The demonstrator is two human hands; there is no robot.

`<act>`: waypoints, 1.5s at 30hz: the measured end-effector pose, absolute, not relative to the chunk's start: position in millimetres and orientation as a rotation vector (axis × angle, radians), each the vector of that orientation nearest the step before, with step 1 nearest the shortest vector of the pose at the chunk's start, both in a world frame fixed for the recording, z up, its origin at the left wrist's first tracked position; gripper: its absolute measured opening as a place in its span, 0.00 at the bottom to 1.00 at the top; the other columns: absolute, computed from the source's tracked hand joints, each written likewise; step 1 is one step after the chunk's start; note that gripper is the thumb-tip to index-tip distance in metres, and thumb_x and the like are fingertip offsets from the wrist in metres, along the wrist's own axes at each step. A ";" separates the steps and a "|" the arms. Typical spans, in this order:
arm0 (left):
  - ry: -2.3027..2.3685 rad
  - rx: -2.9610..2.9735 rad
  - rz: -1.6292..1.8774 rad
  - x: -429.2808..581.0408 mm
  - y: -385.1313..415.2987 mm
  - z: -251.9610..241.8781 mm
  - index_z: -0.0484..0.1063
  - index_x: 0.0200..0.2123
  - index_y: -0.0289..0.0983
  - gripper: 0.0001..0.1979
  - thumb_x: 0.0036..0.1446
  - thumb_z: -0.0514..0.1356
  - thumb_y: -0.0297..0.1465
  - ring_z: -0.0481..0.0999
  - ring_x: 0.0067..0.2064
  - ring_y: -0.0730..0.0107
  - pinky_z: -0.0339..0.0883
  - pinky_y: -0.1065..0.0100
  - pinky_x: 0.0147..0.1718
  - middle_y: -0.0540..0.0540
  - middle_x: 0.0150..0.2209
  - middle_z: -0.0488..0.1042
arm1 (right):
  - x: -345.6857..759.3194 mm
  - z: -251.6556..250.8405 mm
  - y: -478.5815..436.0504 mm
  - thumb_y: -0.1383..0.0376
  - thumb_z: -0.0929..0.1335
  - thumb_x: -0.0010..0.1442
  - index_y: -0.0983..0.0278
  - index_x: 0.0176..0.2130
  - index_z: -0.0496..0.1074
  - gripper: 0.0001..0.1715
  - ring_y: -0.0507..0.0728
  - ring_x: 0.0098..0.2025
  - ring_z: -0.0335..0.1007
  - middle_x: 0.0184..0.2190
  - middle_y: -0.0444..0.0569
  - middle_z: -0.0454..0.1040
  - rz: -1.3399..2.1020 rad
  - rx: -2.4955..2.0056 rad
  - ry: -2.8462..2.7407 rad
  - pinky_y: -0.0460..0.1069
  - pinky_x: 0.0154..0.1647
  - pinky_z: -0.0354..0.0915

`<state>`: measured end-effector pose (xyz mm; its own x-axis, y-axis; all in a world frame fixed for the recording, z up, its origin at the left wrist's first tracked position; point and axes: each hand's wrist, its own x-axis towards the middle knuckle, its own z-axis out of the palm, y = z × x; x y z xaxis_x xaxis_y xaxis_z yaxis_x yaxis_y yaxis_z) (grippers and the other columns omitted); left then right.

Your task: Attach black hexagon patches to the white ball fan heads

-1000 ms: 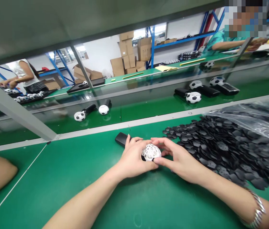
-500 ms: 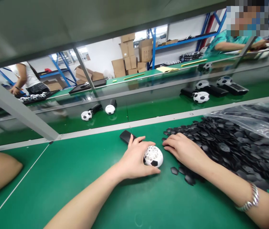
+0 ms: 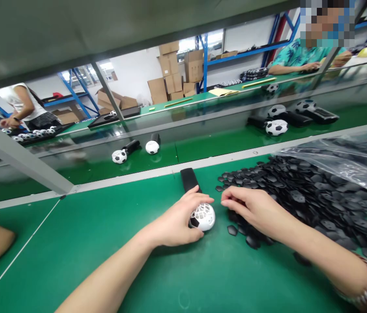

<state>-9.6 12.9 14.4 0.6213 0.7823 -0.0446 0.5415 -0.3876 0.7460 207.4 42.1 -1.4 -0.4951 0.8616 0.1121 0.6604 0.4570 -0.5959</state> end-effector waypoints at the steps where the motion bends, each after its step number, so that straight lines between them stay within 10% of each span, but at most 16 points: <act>1: 1.013 2.091 0.407 -11.1 14.0 15.2 0.57 0.56 0.42 0.35 0.42 0.59 0.21 0.39 0.65 0.58 0.43 0.54 0.61 0.48 0.60 0.56 | 206.7 0.5 40.5 0.63 0.62 0.61 0.60 0.34 0.68 0.07 0.54 0.29 0.69 0.27 0.43 0.73 0.819 -1.265 -2.268 0.47 0.29 0.63; 8: 0.996 2.098 0.409 -13.1 15.3 13.2 0.56 0.56 0.40 0.35 0.43 0.59 0.22 0.38 0.65 0.58 0.42 0.54 0.61 0.46 0.60 0.55 | 206.8 3.6 36.4 0.63 0.61 0.61 0.61 0.34 0.72 0.10 0.56 0.39 0.67 0.34 0.47 0.70 0.743 -0.998 -2.262 0.49 0.40 0.62; 45: 1.199 1.934 0.621 3.2 4.7 6.4 0.62 0.48 0.41 0.21 0.50 0.60 0.30 0.40 0.65 0.58 0.46 0.54 0.60 0.46 0.53 0.64 | 185.0 -6.8 24.8 0.62 0.66 0.54 0.64 0.28 0.67 0.08 0.51 0.26 0.57 0.24 0.42 0.65 1.425 -1.050 -1.886 0.46 0.28 0.56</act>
<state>3.2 4.7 6.4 0.4400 0.8979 0.0103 0.5267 -0.2673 0.8069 185.0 24.8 -6.8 -0.5447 0.8381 -0.0295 0.2573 0.1335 -0.9571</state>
